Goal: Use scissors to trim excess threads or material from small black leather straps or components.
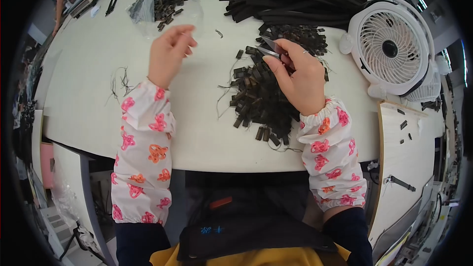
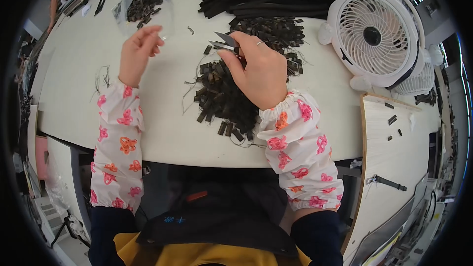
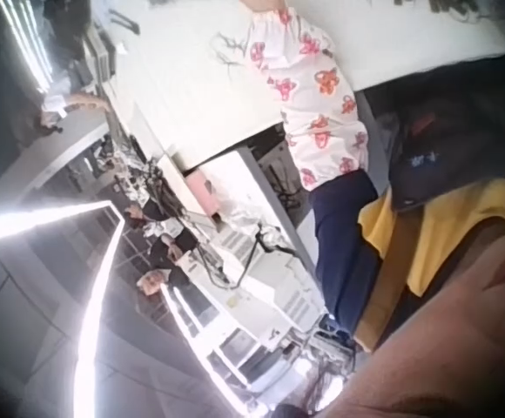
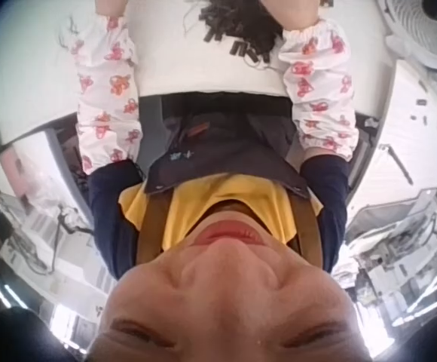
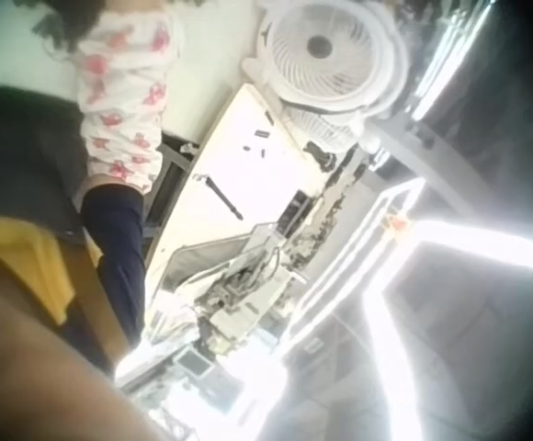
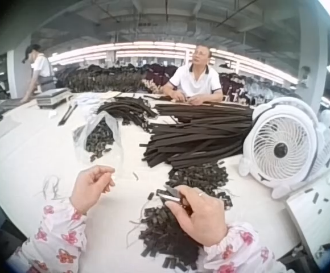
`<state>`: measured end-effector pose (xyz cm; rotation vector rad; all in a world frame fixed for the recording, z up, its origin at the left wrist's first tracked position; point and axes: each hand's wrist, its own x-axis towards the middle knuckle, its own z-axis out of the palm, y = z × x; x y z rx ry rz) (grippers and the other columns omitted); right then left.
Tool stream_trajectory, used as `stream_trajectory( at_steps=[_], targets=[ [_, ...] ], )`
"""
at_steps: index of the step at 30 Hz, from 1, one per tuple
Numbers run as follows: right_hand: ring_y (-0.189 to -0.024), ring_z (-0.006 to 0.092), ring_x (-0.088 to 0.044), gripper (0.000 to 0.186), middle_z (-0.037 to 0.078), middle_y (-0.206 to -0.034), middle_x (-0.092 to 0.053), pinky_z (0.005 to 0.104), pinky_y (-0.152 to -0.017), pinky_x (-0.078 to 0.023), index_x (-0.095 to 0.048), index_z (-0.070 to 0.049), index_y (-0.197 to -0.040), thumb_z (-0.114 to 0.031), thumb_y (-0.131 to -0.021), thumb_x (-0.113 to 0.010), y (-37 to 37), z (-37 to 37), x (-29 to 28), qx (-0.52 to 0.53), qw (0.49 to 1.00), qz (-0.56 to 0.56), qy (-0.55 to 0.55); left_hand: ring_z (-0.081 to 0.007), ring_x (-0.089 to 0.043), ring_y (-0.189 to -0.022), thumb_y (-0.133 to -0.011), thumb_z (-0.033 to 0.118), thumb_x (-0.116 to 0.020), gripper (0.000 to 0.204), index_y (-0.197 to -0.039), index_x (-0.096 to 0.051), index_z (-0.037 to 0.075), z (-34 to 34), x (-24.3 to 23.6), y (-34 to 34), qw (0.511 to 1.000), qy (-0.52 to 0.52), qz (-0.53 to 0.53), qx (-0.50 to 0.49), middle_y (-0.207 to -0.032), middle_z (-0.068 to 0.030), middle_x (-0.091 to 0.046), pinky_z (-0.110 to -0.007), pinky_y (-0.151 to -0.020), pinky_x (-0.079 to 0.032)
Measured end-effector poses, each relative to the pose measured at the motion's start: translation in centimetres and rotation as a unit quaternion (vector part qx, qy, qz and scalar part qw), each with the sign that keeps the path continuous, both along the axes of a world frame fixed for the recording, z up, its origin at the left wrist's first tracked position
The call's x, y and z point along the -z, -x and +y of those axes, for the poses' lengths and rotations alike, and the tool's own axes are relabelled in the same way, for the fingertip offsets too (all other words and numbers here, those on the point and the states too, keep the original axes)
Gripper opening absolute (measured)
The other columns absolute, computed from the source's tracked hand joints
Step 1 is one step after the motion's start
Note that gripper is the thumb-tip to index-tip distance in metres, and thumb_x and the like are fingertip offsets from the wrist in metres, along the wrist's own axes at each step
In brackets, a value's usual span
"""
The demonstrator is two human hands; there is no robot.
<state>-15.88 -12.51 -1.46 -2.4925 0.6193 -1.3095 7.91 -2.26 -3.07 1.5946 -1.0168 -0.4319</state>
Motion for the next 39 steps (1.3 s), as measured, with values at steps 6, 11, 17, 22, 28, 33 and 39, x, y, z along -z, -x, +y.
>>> stream_trajectory(
  at_steps=[6,11,17,22,28,33,39],
  targets=[
    [-0.057,0.0189,-0.059,0.036,0.006,-0.071,-0.061,0.0285,-0.052,-0.047,-0.062,-0.007,-0.089,-0.034,-0.068,-0.073,-0.2,0.7,0.0,-0.127,0.982,0.118,-0.079,-0.0233,-0.055,-0.072,-0.077,0.004,-0.060,0.015,-0.092,-0.060,0.004,-1.8,2.4,6.1,0.926,0.023,-0.342,0.158,-0.079,-0.0095,-0.056,-0.030,-0.063,-0.044],
    [-0.062,0.0244,-0.060,0.023,0.006,-0.063,-0.060,0.0340,-0.054,-0.046,-0.060,-0.007,-0.073,-0.028,-0.070,-0.070,0.8,0.3,-0.6,-0.110,0.940,0.318,-0.055,-0.0258,-0.053,-0.073,-0.078,0.005,-0.059,0.006,-0.082,-0.056,0.003,-1.2,1.6,5.8,0.933,-0.016,-0.319,0.164,-0.077,-0.0103,-0.055,-0.033,-0.063,-0.043],
    [-0.063,0.0258,-0.059,0.015,0.013,-0.077,-0.060,0.0317,-0.055,-0.046,-0.061,-0.001,-0.086,-0.008,-0.073,-0.065,0.8,0.4,-1.1,-0.116,0.977,0.082,-0.157,-0.0157,-0.058,-0.063,-0.081,0.003,-0.057,0.010,-0.091,-0.055,0.002,0.6,-1.1,7.7,0.969,-0.002,-0.098,0.227,-0.071,-0.0068,-0.060,-0.025,-0.058,-0.045],
    [-0.057,0.0235,-0.056,0.015,0.015,-0.065,-0.056,0.0306,-0.054,-0.042,-0.057,0.003,-0.089,-0.010,-0.083,-0.058,-0.4,2.4,-0.4,-0.226,0.915,0.124,-0.311,-0.0059,-0.053,-0.066,-0.083,0.003,-0.058,0.017,-0.099,-0.054,-0.001,1.2,-0.6,7.3,0.968,0.009,0.010,0.249,-0.077,-0.0024,-0.060,-0.021,-0.061,-0.044],
    [-0.060,0.0303,-0.053,0.014,0.014,-0.066,-0.055,0.0349,-0.056,-0.042,-0.055,0.001,-0.073,-0.011,-0.077,-0.062,0.2,1.0,-0.3,-0.208,0.938,0.181,-0.208,-0.0045,-0.051,-0.063,-0.084,0.006,-0.058,0.017,-0.099,-0.056,0.000,1.1,0.7,6.8,0.948,-0.059,0.040,0.310,-0.072,0.0003,-0.059,-0.020,-0.058,-0.043],
    [-0.066,0.0311,-0.057,0.010,0.012,-0.069,-0.058,0.0361,-0.058,-0.044,-0.058,-0.001,-0.079,-0.010,-0.075,-0.062,0.4,0.8,-0.1,-0.180,0.953,0.147,-0.196,-0.0033,-0.050,-0.064,-0.085,0.007,-0.058,0.011,-0.091,-0.057,-0.001,0.9,-0.2,6.8,0.926,-0.129,0.141,0.326,-0.072,0.0005,-0.058,-0.019,-0.058,-0.042],
    [-0.065,0.0281,-0.057,0.011,0.012,-0.071,-0.057,0.0344,-0.057,-0.043,-0.059,0.000,-0.080,-0.008,-0.074,-0.064,0.9,1.2,-0.2,-0.191,0.963,0.103,-0.163,-0.0064,-0.054,-0.067,-0.085,0.004,-0.056,0.008,-0.091,-0.055,-0.001,1.5,0.0,7.1,0.933,-0.111,0.134,0.315,-0.077,-0.0015,-0.059,-0.020,-0.062,-0.045]
  ],
)
